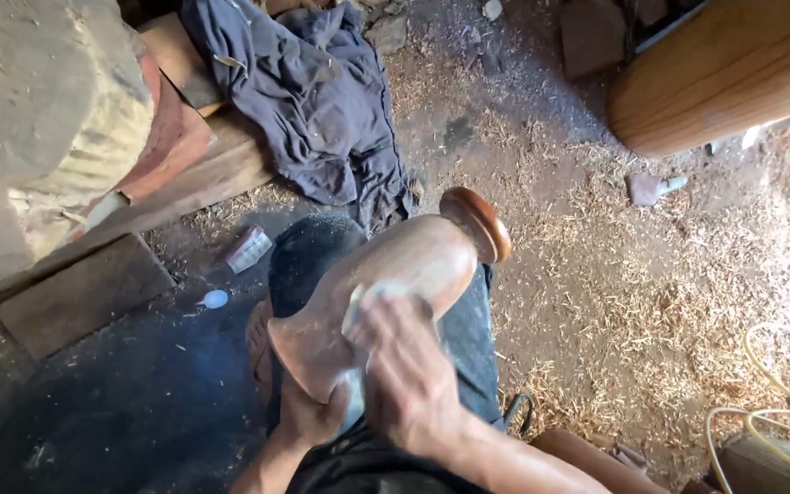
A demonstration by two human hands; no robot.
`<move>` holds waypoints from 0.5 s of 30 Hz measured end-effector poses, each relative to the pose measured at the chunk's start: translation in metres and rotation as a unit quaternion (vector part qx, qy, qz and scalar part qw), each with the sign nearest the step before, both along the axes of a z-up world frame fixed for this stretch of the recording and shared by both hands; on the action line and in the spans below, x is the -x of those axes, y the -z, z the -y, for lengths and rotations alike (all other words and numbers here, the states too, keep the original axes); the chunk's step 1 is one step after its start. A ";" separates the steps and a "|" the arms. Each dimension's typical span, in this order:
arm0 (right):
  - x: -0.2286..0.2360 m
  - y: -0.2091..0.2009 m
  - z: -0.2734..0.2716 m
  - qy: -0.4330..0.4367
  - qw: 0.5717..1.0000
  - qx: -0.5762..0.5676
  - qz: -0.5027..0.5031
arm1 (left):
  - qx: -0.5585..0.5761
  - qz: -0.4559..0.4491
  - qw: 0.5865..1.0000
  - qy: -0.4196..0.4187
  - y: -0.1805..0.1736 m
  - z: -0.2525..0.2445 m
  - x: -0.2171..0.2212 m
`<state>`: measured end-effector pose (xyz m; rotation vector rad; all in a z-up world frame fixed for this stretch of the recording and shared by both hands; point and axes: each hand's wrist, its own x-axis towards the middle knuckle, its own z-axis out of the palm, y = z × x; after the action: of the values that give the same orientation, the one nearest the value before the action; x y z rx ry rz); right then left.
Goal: The person is sanding a wooden vase by hand to smooth its surface, rotating it frequently to reach all areas.
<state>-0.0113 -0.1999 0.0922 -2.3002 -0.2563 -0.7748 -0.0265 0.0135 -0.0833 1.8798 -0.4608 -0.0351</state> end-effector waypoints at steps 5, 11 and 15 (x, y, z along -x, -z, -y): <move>-0.021 -0.010 0.047 0.121 0.990 0.065 0.018 | 0.028 0.065 0.997 0.033 -0.050 0.019 -0.016; 0.022 0.034 0.020 -0.063 0.994 0.086 0.001 | 0.022 0.043 0.998 0.041 -0.050 0.016 -0.019; 0.008 0.034 0.037 0.145 0.985 0.091 -0.019 | 0.056 0.029 0.998 0.024 -0.036 0.017 -0.011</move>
<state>-0.0189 -0.2370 0.0584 -2.5571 0.0294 -0.8812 -0.0157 -0.0039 -0.0469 1.7638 -0.5376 0.0127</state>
